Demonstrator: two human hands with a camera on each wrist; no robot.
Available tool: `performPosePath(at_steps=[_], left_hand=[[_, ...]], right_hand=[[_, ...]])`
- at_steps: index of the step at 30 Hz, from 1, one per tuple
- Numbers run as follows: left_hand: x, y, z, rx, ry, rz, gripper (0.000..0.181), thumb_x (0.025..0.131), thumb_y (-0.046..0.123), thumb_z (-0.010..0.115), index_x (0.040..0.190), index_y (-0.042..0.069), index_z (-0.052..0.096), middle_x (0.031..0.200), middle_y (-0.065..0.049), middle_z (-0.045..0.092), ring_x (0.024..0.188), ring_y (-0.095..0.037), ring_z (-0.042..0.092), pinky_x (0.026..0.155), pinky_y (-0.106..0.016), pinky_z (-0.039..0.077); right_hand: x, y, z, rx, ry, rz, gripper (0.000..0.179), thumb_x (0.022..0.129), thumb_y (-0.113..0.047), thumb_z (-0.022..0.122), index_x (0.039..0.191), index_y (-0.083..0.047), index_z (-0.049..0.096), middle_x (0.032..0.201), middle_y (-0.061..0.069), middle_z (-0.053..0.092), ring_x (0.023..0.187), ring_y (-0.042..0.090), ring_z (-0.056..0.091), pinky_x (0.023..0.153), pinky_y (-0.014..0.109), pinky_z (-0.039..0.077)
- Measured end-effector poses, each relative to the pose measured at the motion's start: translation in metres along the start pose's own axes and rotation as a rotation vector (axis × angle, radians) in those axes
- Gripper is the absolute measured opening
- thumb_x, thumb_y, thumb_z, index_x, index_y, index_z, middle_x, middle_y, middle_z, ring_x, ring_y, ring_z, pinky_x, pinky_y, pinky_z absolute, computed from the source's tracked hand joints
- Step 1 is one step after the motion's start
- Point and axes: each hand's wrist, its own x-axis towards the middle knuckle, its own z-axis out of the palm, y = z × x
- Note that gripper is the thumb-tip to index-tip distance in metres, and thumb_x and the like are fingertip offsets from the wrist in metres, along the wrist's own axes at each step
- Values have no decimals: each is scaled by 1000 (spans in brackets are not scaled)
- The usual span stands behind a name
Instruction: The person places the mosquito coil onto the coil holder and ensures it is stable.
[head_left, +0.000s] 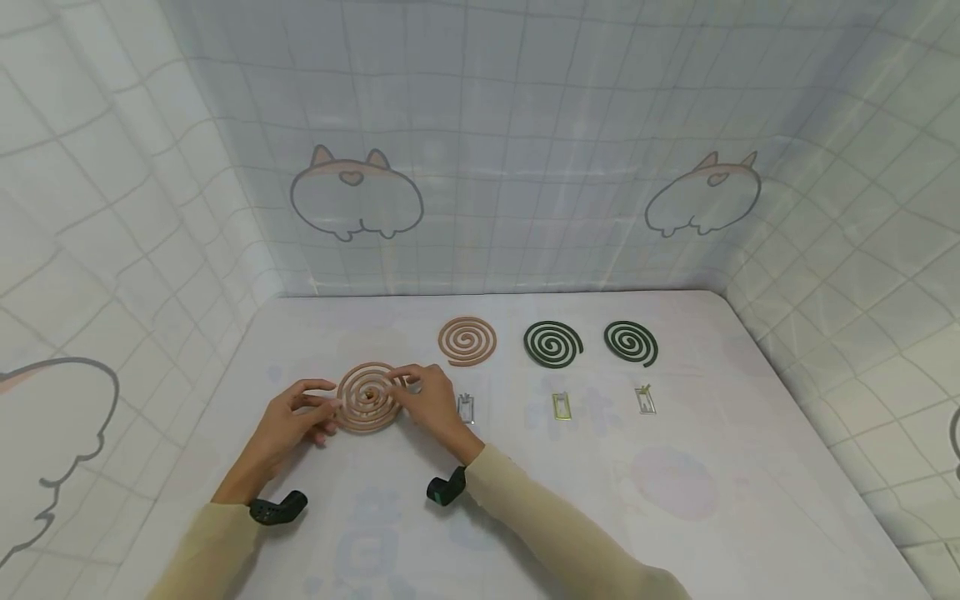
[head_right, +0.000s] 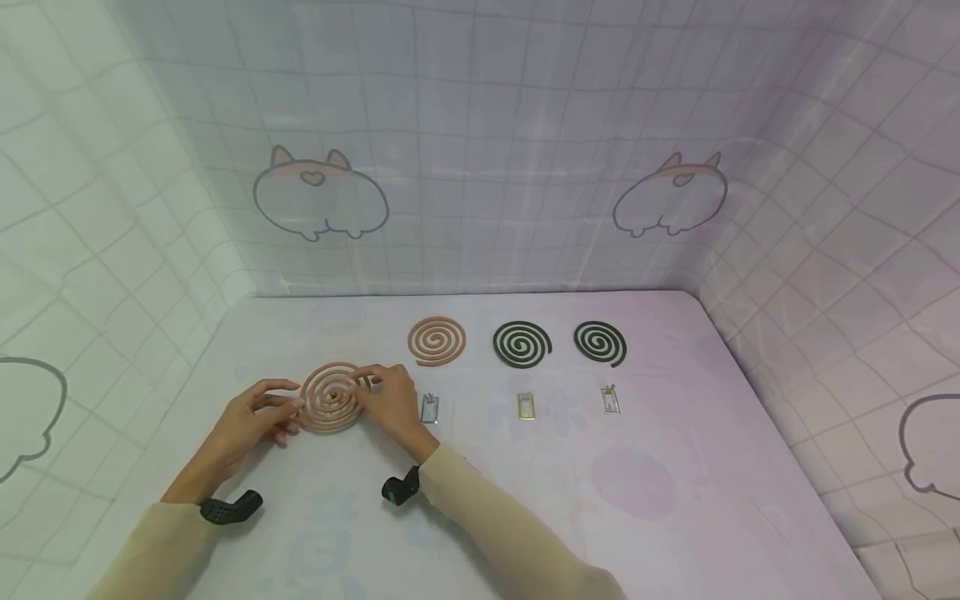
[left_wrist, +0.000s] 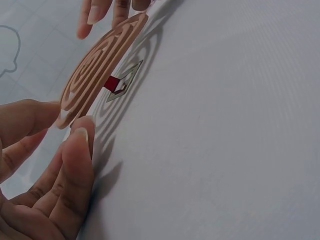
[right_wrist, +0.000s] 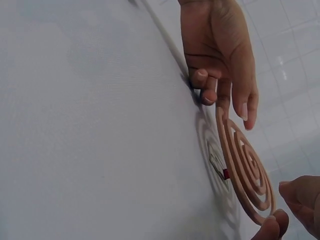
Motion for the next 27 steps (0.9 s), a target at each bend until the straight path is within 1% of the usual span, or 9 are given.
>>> performPosePath(at_steps=[2,4,7,8,12,15,17,21,27], left_hand=[[-1,0,-2,13,11,-6,50,99,21,72,140,4,49,112,-21,60,71,-22,69,59,-36,60],[-2,1,-3,23,27,-14,50,100,21,72,141,4,49,111,-20,60,71,-21,68,58,-36,60],[-3,5,-5,38,45,-10,51,100,23,72,141,4,49,111,-19,61,73,-22,69,57,-36,59],[-3,7,-6,43,54,-3,51,100,24,72,141,4,50,110,-17,61,73,-22,69,57,-36,58],[-5,14,-9,86,86,23,54,99,31,73,140,5,51,107,-11,64,75,-22,69,59,-34,58],[-4,19,-9,112,97,32,54,98,35,73,139,6,53,108,-7,65,77,-19,69,62,-32,57],[-2,24,-8,112,99,39,53,98,35,73,138,7,54,108,-6,65,77,-18,68,62,-31,57],[1,32,-4,109,87,65,54,98,36,73,139,6,54,110,-8,64,77,-20,69,63,-31,57],[8,44,4,102,48,87,50,101,29,70,141,4,52,115,-17,62,80,-28,69,64,-33,57]], right_hand=[[0,-1,-3,10,-1,6,24,96,-23,76,119,-17,77,113,16,63,92,24,63,53,24,49],[-1,-3,-6,13,-7,16,24,97,-23,75,120,-17,77,115,16,62,77,19,64,49,24,49],[0,-5,-11,7,-12,24,25,97,-22,74,121,-17,76,115,16,63,60,12,58,48,24,49],[0,-5,-12,4,-11,26,24,97,-22,74,121,-17,76,114,15,63,61,10,57,48,24,50],[1,-6,-19,12,-22,27,24,97,-23,74,121,-20,76,111,11,65,63,10,56,48,26,52],[2,-8,-25,27,-33,32,25,97,-23,74,122,-20,75,106,5,66,57,12,56,47,27,53],[2,-9,-30,37,-38,30,25,97,-23,74,122,-20,75,104,2,67,54,12,55,46,27,52],[1,-13,-39,70,-45,31,25,98,-23,73,122,-19,74,102,0,67,53,13,55,46,28,52],[0,-12,-51,62,-35,41,26,99,-29,72,124,-21,74,103,-3,66,57,15,57,48,29,53]])
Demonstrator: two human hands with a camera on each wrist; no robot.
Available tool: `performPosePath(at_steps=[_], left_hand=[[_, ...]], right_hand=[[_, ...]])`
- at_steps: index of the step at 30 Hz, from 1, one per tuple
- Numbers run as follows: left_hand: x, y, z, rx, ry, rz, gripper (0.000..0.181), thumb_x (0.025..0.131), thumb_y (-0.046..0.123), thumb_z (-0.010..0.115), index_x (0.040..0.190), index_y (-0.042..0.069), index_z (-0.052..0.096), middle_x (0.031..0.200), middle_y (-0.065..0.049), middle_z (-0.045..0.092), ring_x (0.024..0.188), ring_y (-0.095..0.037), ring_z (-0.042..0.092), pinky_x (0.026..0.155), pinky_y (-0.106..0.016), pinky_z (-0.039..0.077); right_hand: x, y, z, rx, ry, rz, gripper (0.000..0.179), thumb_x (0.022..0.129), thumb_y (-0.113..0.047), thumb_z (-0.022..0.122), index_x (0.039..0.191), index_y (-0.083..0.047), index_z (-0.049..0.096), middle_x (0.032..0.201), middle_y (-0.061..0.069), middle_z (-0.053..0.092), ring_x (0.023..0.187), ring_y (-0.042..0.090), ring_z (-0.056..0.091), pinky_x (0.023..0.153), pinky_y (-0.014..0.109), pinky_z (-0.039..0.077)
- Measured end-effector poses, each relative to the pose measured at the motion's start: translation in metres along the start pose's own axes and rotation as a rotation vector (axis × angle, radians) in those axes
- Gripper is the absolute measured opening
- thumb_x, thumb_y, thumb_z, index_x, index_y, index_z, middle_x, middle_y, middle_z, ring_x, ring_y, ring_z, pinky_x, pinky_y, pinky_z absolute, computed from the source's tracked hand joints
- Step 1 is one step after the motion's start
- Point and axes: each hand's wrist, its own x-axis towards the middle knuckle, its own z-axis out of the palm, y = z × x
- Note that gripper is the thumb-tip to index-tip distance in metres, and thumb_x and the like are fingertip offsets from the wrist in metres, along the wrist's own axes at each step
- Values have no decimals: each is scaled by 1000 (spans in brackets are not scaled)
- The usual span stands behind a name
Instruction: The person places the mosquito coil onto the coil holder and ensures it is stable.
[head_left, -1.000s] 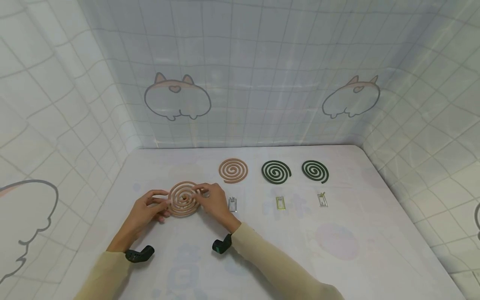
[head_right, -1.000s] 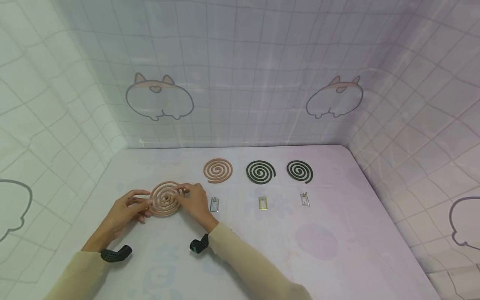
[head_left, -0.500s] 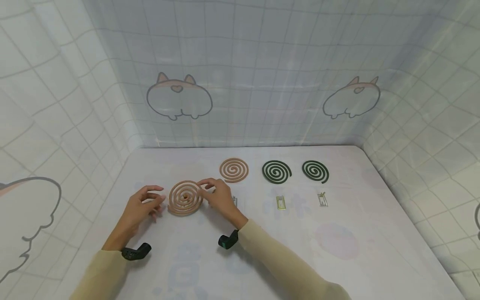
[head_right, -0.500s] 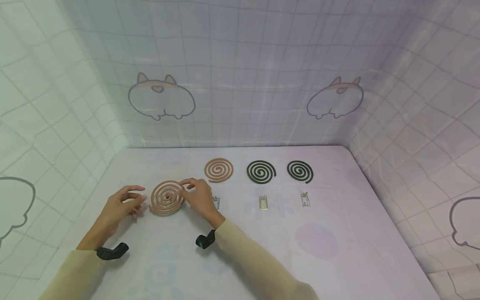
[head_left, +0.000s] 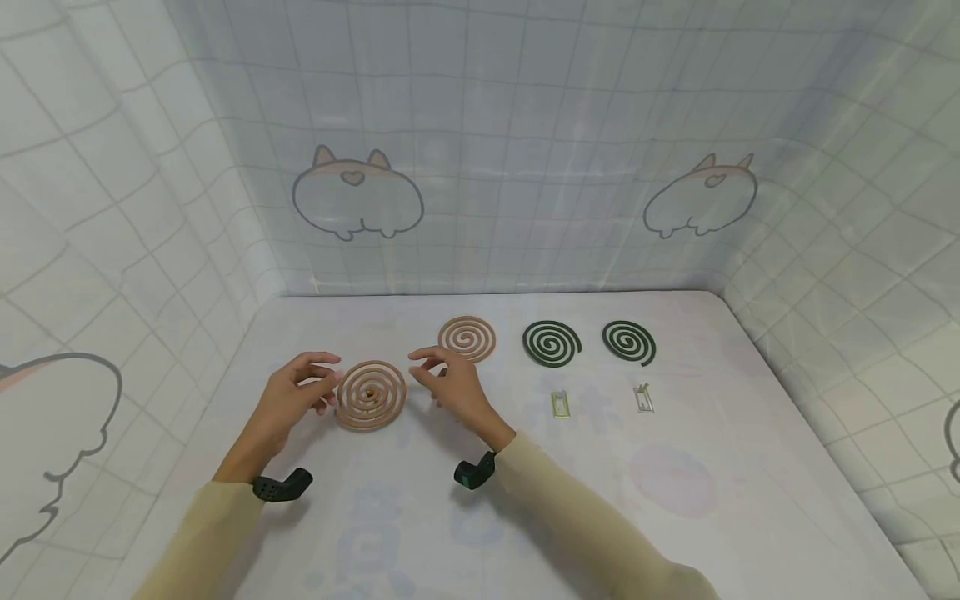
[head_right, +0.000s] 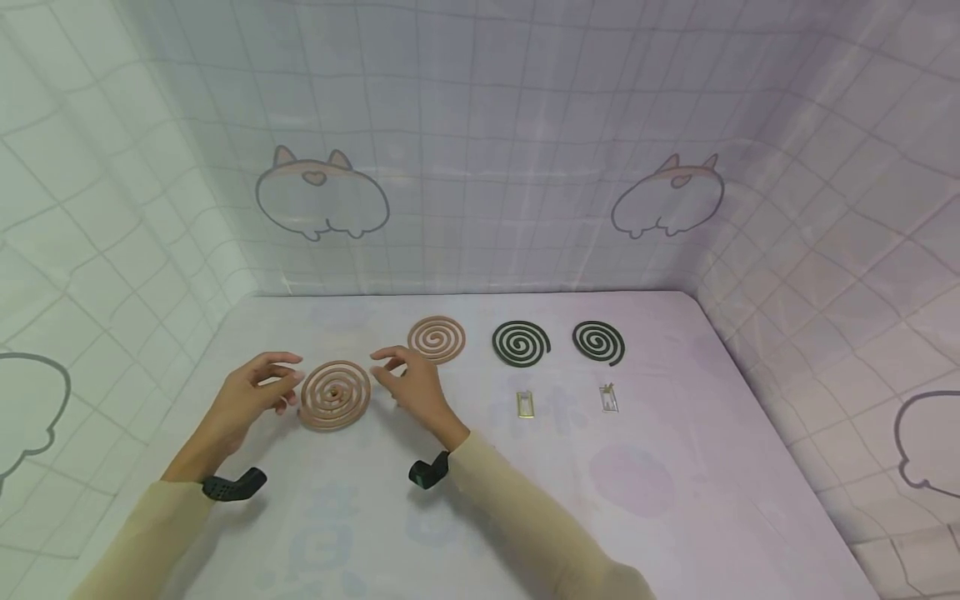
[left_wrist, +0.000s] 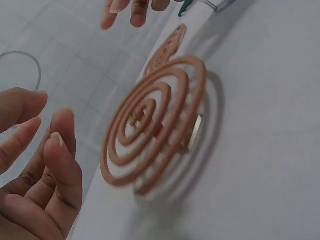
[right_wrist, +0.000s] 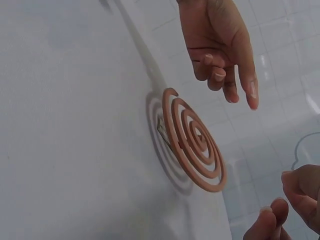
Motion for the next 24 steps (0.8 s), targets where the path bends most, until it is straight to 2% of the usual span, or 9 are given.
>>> performPosePath(at_steps=[6,14,20,24], left_hand=[[8,12,7,-23,-35,32,45,101,26,70,139,7,53,116,-19,61,82,-36,69,64,-36,58],[16,27,19,-58,-79,88,45,100,28,71,136,7,56,113,-15,61,76,-32,71,68,-39,59],[22,34,33,-87,-124,92,43,99,26,72,135,8,57,117,-19,60,78,-31,71,71,-41,61],[27,37,42,-98,-154,105,44,100,26,72,137,8,56,120,-20,60,81,-35,71,70,-44,60]], right_hand=[[-1,1,-10,11,8,11,24,99,-31,73,122,-25,74,104,-3,67,59,17,59,50,32,55],[-5,-3,-25,20,14,23,28,99,-30,72,125,-20,73,106,-2,67,64,19,61,54,35,57],[-5,-1,-37,16,30,39,28,100,-32,71,125,-22,73,111,0,65,86,36,69,59,39,60],[-4,3,-45,10,43,33,27,101,-33,70,126,-22,73,114,2,66,96,40,69,60,38,60]])
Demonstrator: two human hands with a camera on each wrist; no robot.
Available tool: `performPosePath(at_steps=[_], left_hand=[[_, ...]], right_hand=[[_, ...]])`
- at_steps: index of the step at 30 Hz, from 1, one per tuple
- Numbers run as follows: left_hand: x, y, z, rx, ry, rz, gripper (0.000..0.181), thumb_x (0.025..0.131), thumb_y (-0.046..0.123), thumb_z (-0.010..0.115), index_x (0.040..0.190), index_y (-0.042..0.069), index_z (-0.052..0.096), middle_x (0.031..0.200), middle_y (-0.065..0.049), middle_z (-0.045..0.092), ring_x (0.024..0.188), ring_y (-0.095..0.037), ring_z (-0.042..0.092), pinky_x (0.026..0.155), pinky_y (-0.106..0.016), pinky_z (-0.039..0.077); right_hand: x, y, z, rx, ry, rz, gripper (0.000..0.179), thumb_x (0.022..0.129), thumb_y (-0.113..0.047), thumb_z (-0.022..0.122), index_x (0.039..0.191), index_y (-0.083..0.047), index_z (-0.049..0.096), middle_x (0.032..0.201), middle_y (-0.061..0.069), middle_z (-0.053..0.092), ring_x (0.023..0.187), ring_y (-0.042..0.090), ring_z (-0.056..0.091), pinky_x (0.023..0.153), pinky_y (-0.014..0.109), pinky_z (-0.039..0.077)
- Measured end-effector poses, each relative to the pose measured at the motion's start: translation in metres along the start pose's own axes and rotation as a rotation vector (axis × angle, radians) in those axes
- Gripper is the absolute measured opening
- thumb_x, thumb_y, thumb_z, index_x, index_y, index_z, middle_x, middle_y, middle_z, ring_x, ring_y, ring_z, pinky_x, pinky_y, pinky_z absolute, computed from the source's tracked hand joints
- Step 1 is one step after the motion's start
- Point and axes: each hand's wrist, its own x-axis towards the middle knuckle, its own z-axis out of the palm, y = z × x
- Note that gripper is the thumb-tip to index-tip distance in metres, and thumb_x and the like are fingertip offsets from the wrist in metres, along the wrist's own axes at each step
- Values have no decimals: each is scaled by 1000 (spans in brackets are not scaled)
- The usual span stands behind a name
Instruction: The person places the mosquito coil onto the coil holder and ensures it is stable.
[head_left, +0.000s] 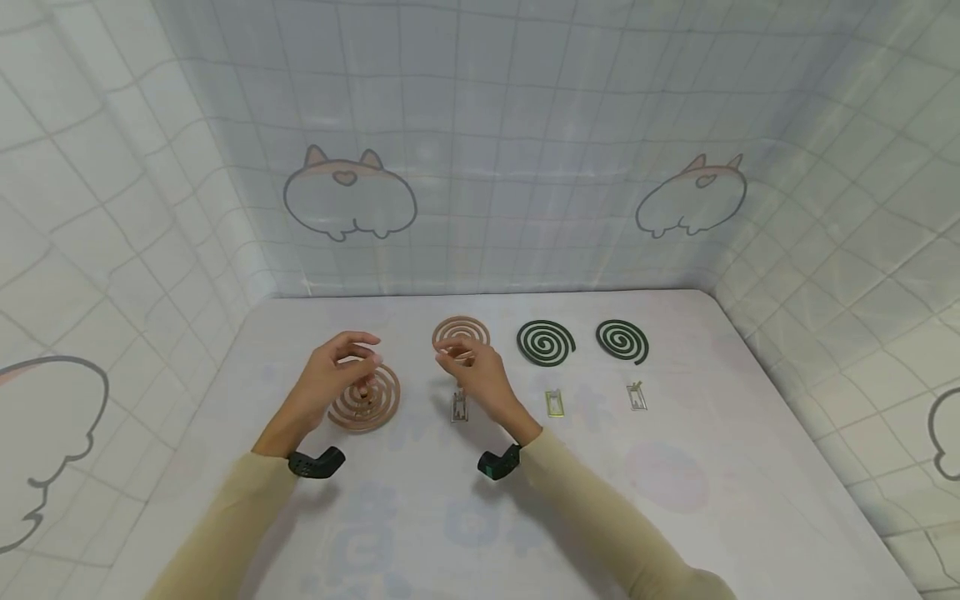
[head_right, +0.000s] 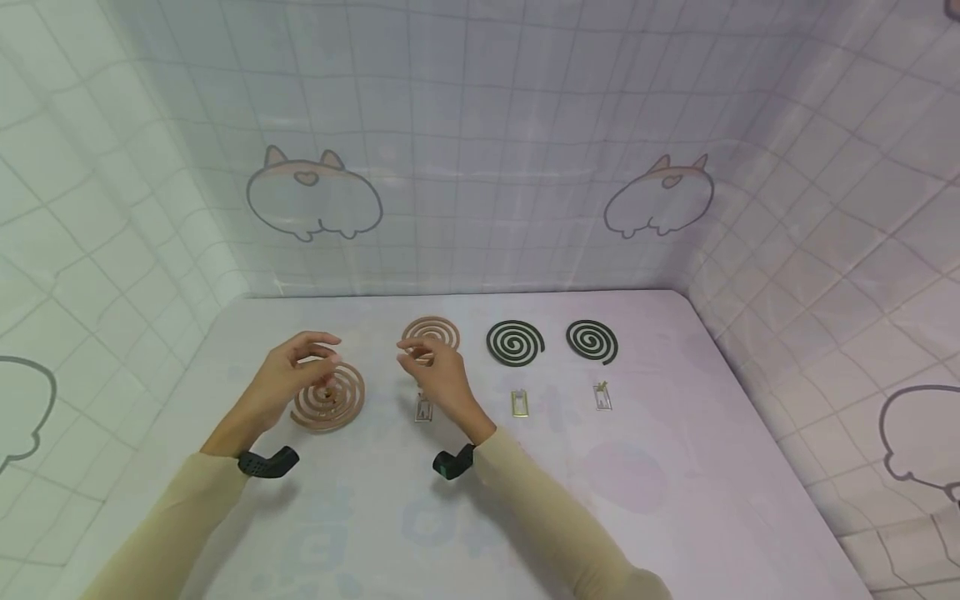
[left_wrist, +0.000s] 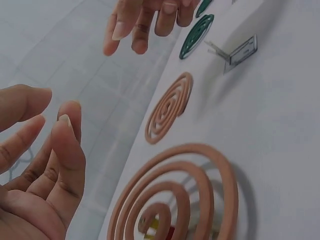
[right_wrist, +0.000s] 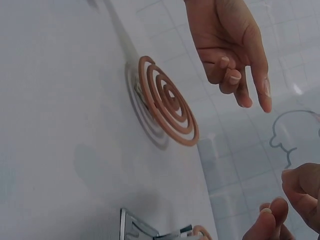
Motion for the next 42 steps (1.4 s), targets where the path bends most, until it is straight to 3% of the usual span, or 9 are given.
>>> performPosePath(at_steps=[7,14,19,22,28,35,42], left_hand=[[8,4,14,24,-17,1,45,100,27,72,138,8,56,121,-18,61,92,-42,69,70,-46,60],[21,4,29,29,-33,37,43,101,22,71,138,6,56,123,-21,62,93,-38,70,77,-47,60],[34,5,40,38,-47,38,43,101,22,70,138,6,55,125,-21,61,99,-43,68,78,-44,60],[42,6,48,35,-50,22,45,101,19,69,140,2,53,127,-23,60,102,-44,67,78,-40,60],[57,9,62,34,-49,-34,44,103,14,66,142,2,51,132,-25,56,105,-47,65,85,-50,59],[71,14,78,55,-22,-82,43,103,15,66,142,4,52,134,-21,55,109,-45,64,91,-57,56],[87,3,87,89,9,-120,44,102,13,65,142,2,51,139,-23,52,116,-43,61,93,-54,55]], right_hand=[[2,9,-11,25,22,9,25,100,-25,71,125,-22,72,111,4,67,84,41,68,55,33,57],[7,17,-17,-9,67,5,22,100,-21,71,122,-18,74,102,4,65,60,15,55,48,25,50],[11,22,-22,4,98,28,19,99,-20,73,118,-22,75,103,4,64,60,14,53,47,24,48],[15,26,-26,19,109,46,22,99,-20,73,121,-18,74,105,6,64,60,14,53,47,24,47],[21,33,-29,8,132,105,34,98,-18,73,130,-8,68,107,9,63,61,14,55,48,23,48],[28,41,-31,-5,177,180,43,98,-19,72,138,-11,60,105,9,63,62,14,56,48,23,48],[38,51,-31,-26,192,225,44,98,-21,72,139,-12,60,103,7,63,59,12,56,48,23,47]])
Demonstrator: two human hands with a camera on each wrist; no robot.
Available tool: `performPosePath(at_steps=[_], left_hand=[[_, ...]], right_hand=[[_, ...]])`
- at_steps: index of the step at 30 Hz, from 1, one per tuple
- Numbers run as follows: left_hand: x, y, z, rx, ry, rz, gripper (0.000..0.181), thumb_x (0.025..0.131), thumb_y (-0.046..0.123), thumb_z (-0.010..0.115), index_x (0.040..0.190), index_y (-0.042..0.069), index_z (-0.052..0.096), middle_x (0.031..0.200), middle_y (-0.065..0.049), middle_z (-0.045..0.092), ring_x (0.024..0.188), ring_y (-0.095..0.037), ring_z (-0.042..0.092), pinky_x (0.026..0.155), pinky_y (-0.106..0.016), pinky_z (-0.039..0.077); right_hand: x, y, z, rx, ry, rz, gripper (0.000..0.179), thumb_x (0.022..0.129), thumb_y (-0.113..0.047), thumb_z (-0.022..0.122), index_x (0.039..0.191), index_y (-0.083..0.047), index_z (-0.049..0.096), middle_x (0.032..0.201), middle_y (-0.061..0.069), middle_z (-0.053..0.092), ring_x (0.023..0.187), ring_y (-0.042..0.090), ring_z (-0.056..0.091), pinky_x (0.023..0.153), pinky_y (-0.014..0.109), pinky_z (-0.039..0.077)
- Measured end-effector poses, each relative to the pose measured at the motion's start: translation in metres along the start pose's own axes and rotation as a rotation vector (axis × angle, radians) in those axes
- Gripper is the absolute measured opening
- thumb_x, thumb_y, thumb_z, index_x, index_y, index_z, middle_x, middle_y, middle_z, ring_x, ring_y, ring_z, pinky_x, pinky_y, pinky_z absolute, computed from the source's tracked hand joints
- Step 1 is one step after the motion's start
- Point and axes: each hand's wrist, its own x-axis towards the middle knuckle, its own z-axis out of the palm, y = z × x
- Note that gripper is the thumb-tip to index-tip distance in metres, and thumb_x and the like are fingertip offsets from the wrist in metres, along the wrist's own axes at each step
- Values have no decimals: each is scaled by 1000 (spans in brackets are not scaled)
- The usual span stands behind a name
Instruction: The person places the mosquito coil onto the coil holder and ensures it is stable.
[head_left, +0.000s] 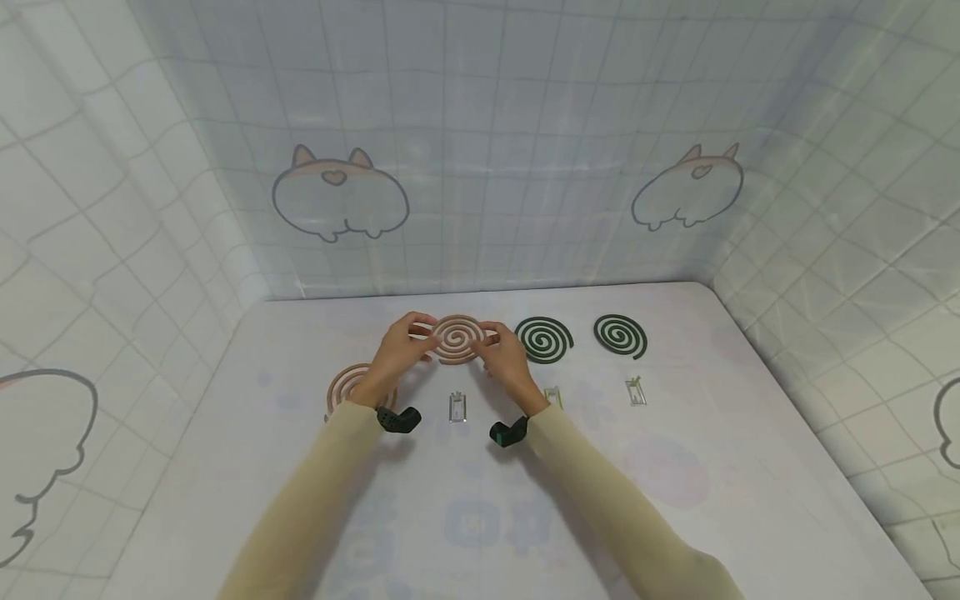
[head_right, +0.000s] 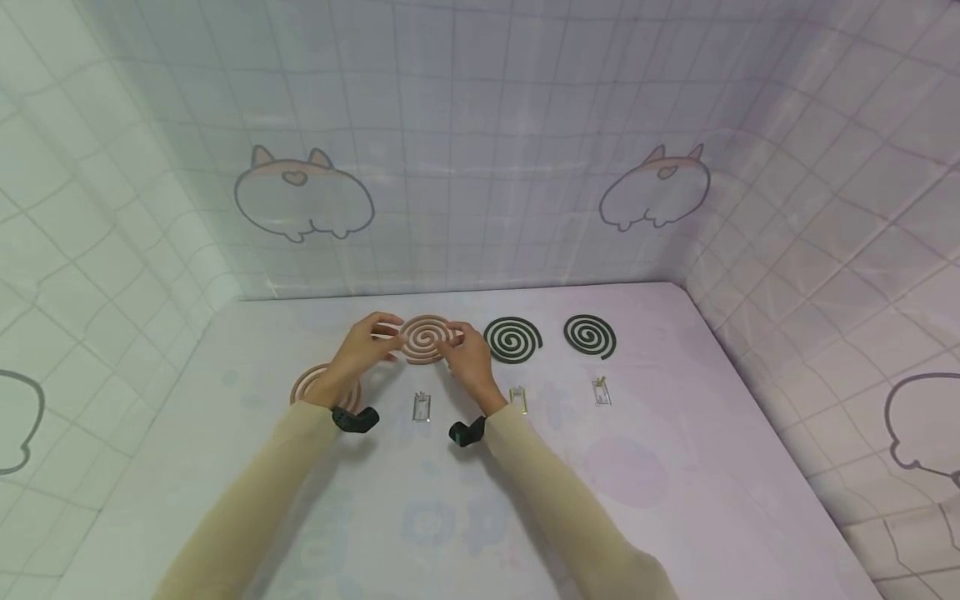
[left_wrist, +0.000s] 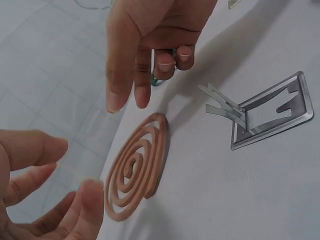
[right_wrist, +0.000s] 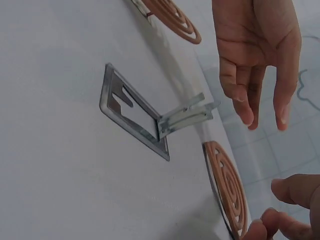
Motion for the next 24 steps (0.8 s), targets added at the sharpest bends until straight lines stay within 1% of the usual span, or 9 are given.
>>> performPosePath(at_steps=[2,7,11,16,18,20,24], left_hand=[[3,-1,2,33,19,-5,45,102,15,66,142,2,51,141,-24,50,117,-41,60,92,-53,56],[9,-1,8,120,65,-11,46,100,19,69,140,5,53,144,-25,48,121,-37,56,89,-48,56],[13,-4,11,148,87,-22,45,99,17,70,139,4,54,145,-26,46,126,-39,52,92,-50,53],[22,-11,14,229,117,-54,47,98,17,70,139,3,53,145,-29,44,132,-41,45,98,-51,49],[25,-12,14,254,126,-68,48,98,18,71,139,3,53,143,-30,44,131,-42,45,97,-51,49],[27,-13,15,262,132,-79,49,97,18,72,139,3,52,141,-31,45,129,-42,46,96,-50,49],[28,-14,15,241,133,-103,51,95,15,74,140,4,52,140,-29,45,128,-42,46,97,-51,49]], right_hand=[[3,1,2,-15,5,9,46,98,-22,72,141,-12,59,103,6,64,58,11,56,48,23,48],[10,3,6,-7,17,34,51,99,-21,72,146,-10,55,101,7,65,54,10,54,48,23,48],[14,4,7,-31,25,63,53,98,-21,72,146,-10,54,96,6,65,48,10,49,45,23,44],[17,3,8,-84,27,91,55,99,-22,72,148,-7,53,87,5,64,42,10,44,42,23,39],[18,1,8,-96,25,105,56,99,-23,72,148,-7,52,84,5,64,40,10,42,40,24,37],[19,0,8,-108,20,116,56,99,-23,71,149,-6,52,81,6,64,39,10,41,39,24,36],[20,-1,8,-146,17,131,54,99,-24,71,147,-5,55,78,6,64,37,9,41,37,23,35]])
